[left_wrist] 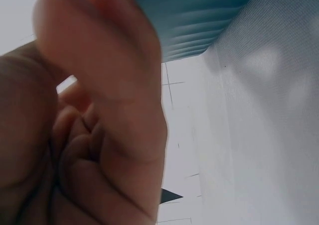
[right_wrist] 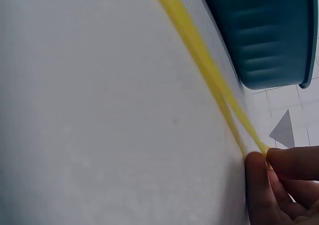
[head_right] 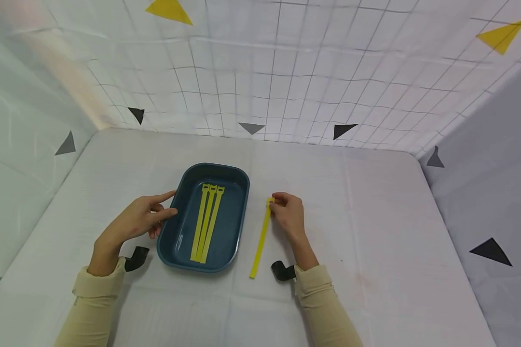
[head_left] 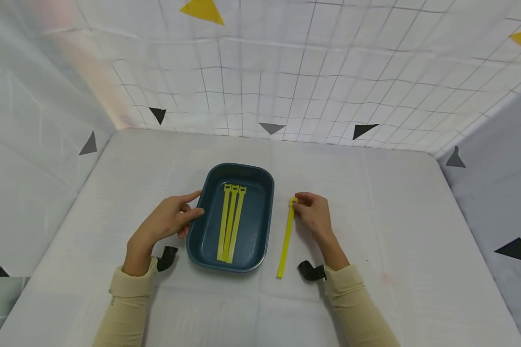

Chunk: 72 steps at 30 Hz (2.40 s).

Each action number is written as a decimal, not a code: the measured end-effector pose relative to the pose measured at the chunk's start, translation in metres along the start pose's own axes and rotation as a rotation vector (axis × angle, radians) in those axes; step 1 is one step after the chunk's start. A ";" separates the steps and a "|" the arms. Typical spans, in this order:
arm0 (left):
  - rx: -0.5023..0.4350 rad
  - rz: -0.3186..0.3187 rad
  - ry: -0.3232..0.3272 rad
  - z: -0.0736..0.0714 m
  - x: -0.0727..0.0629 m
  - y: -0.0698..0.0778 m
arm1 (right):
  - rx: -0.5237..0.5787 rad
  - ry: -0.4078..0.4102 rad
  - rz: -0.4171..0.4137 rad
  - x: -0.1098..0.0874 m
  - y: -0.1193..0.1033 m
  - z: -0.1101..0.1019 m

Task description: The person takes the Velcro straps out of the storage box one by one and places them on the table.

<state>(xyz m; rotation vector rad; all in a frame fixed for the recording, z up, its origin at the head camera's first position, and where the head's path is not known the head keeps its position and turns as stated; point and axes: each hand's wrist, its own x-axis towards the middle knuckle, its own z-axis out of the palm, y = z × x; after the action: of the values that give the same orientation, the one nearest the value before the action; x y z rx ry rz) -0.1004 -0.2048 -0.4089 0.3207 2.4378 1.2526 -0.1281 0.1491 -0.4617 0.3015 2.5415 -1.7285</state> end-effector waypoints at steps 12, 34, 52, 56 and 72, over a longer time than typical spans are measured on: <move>0.005 0.003 0.012 0.000 -0.003 0.002 | -0.067 0.025 -0.081 0.001 0.004 0.000; 0.016 0.009 0.006 0.002 0.001 0.002 | -0.055 -0.002 -0.047 -0.003 0.003 -0.007; 0.026 -0.016 0.016 0.001 -0.002 0.005 | 0.054 -0.011 -0.047 -0.007 -0.002 -0.010; 0.032 -0.014 0.017 0.001 -0.002 0.004 | 0.075 0.006 -0.065 -0.008 -0.008 -0.010; 0.037 -0.019 0.023 0.003 -0.001 0.002 | 0.061 0.017 -0.228 -0.020 -0.040 -0.002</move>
<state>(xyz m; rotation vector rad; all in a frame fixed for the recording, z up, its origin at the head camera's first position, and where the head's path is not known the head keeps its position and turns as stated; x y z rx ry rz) -0.0980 -0.2017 -0.4087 0.2942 2.4800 1.2117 -0.1162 0.1343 -0.4215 0.0287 2.6278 -1.8876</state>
